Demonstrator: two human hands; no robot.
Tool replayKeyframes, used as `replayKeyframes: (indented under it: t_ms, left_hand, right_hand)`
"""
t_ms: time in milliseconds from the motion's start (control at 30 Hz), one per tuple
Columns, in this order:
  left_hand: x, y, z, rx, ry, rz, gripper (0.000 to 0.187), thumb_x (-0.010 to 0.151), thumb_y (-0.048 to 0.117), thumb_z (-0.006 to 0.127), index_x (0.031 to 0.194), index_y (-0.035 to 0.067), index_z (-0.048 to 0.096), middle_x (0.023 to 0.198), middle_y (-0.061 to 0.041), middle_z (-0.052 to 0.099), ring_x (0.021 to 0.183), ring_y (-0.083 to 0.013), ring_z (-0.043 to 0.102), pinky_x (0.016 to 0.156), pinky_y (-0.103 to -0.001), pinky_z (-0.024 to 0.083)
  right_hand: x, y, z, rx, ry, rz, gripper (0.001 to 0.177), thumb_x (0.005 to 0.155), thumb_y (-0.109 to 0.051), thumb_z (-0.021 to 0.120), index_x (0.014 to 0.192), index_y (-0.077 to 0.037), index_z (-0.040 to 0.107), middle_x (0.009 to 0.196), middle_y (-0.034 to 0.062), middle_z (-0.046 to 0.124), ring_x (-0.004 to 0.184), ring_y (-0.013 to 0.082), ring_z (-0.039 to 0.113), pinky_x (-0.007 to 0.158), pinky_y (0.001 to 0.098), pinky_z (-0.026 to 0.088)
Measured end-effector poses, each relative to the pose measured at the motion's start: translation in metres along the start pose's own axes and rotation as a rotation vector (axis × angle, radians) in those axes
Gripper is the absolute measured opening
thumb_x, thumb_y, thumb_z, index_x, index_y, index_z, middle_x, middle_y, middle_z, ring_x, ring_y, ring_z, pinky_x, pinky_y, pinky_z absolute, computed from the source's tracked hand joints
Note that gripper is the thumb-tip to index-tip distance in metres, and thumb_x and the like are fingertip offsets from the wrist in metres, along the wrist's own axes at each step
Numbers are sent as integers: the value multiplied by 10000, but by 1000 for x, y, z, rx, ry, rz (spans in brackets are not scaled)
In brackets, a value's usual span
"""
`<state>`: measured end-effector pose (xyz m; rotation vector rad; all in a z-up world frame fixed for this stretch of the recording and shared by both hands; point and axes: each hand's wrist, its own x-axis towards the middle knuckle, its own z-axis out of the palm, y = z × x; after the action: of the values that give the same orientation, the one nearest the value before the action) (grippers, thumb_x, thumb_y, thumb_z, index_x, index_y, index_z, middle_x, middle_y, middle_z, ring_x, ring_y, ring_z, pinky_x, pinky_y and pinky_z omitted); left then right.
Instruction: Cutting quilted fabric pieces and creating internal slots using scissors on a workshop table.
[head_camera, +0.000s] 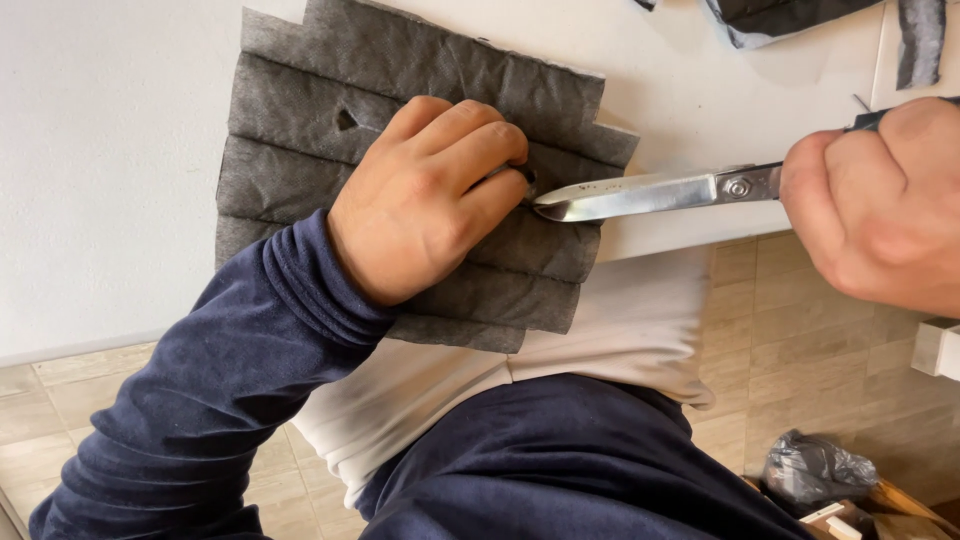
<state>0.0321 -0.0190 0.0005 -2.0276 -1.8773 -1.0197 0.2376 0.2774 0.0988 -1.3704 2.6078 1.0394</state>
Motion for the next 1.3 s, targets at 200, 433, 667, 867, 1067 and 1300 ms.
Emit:
replayKeyframes:
  t_ms: [200,433,667,867,1067,1300]
  left_hand:
    - [0,0,0,-5,9,-1,201,1119,19,509,943,33,605,1074,-119,634,959,-293,619,823,-386,434]
    - [-1,1,-1,-8,19,1,217,1113,1,495,924,32,596,1069,-118,633,965,-291,624,831,-384,437]
    - [2,2,-2,-28,5,0,213,1120,10,511,930,21,606,1075,-116,638,974,-299,627,841,-388,441]
    - [1,1,-2,-15,-3,7,223,1125,18,509,923,30,601,1081,-115,644,991,-293,636,845,-382,444]
    - [0,0,-2,-6,5,18,205,1124,4,516,940,26,604,1080,-118,641,993,-297,630,844,-386,446]
    - [-1,0,-1,0,14,25,202,1124,12,524,938,30,601,1080,-120,640,984,-299,622,840,-391,440]
  right_hand:
    - [-6,0,-7,4,12,87,507,1212,-6,560,736,135,664,603,87,316,529,226,311,537,354,211]
    - [-34,-18,3,57,-296,290,288,1165,-224,586,1065,42,634,771,46,365,731,240,432,708,362,380]
    - [-13,-5,10,27,2,213,469,1254,-76,559,829,91,667,651,66,325,570,223,349,565,348,266]
    - [-2,9,2,-4,-11,139,492,1253,-24,536,787,94,639,643,94,339,570,242,361,571,357,241]
    - [10,25,-18,-108,-86,-10,309,999,184,478,744,118,639,598,93,279,540,262,359,563,388,274]
    - [17,26,-24,-109,-111,-58,244,891,216,493,723,161,660,582,107,262,526,284,352,553,404,253]
